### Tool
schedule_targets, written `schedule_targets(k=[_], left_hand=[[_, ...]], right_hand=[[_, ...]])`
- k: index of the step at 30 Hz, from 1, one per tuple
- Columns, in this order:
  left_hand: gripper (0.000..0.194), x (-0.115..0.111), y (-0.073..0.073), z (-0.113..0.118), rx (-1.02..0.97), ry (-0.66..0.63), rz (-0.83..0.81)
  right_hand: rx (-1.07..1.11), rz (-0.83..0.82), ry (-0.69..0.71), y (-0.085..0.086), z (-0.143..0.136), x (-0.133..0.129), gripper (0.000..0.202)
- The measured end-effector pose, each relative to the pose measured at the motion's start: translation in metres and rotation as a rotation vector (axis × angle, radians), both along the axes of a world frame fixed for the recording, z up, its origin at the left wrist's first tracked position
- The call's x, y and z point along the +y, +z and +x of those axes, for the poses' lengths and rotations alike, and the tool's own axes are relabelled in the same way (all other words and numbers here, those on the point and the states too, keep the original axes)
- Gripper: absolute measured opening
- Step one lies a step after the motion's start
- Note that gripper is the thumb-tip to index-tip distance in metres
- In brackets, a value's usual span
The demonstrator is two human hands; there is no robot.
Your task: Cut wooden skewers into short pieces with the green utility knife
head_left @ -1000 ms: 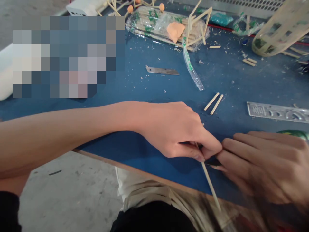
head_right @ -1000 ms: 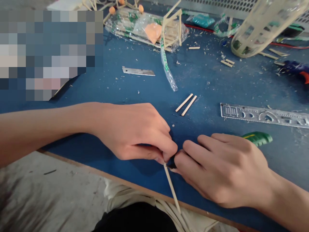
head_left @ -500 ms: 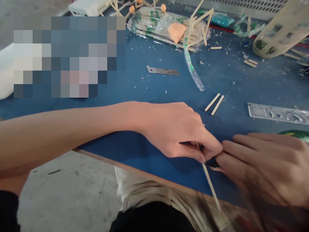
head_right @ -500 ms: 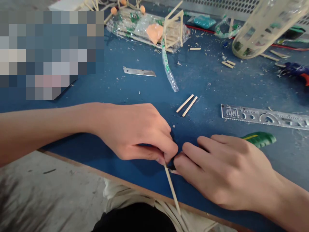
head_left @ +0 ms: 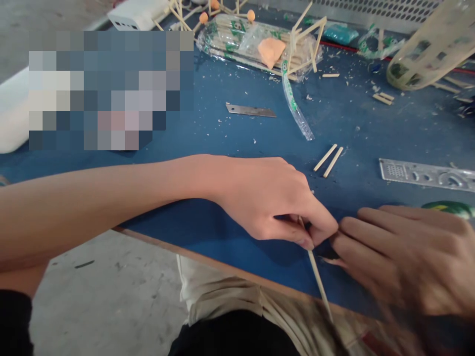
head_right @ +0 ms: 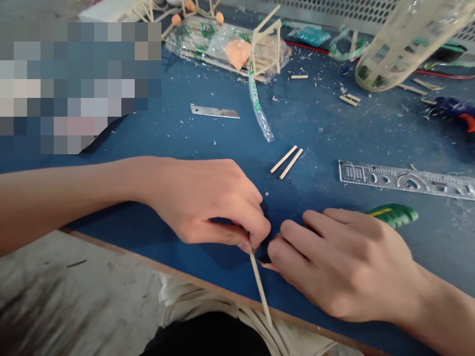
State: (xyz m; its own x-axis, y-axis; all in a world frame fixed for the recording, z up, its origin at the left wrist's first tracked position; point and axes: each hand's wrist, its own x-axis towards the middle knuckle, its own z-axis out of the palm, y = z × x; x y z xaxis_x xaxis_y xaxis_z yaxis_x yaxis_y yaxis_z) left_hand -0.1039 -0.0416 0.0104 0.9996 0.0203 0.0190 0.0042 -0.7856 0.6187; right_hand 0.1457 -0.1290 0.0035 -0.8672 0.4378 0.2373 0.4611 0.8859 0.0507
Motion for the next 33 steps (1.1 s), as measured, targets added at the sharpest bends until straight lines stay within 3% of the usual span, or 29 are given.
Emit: schedule_targets(k=[22, 33], left_hand=[[0.011, -0.001, -0.004, 0.004, -0.013, 0.001, 0.055], [0.008, 0.002, -0.006, 0.005, -0.026, 0.002, 0.021]], right_hand=[[-0.011, -0.036, 0.062, 0.011, -0.007, 0.007, 0.025], [0.002, -0.014, 0.031, 0.01, -0.013, -0.004, 0.024]])
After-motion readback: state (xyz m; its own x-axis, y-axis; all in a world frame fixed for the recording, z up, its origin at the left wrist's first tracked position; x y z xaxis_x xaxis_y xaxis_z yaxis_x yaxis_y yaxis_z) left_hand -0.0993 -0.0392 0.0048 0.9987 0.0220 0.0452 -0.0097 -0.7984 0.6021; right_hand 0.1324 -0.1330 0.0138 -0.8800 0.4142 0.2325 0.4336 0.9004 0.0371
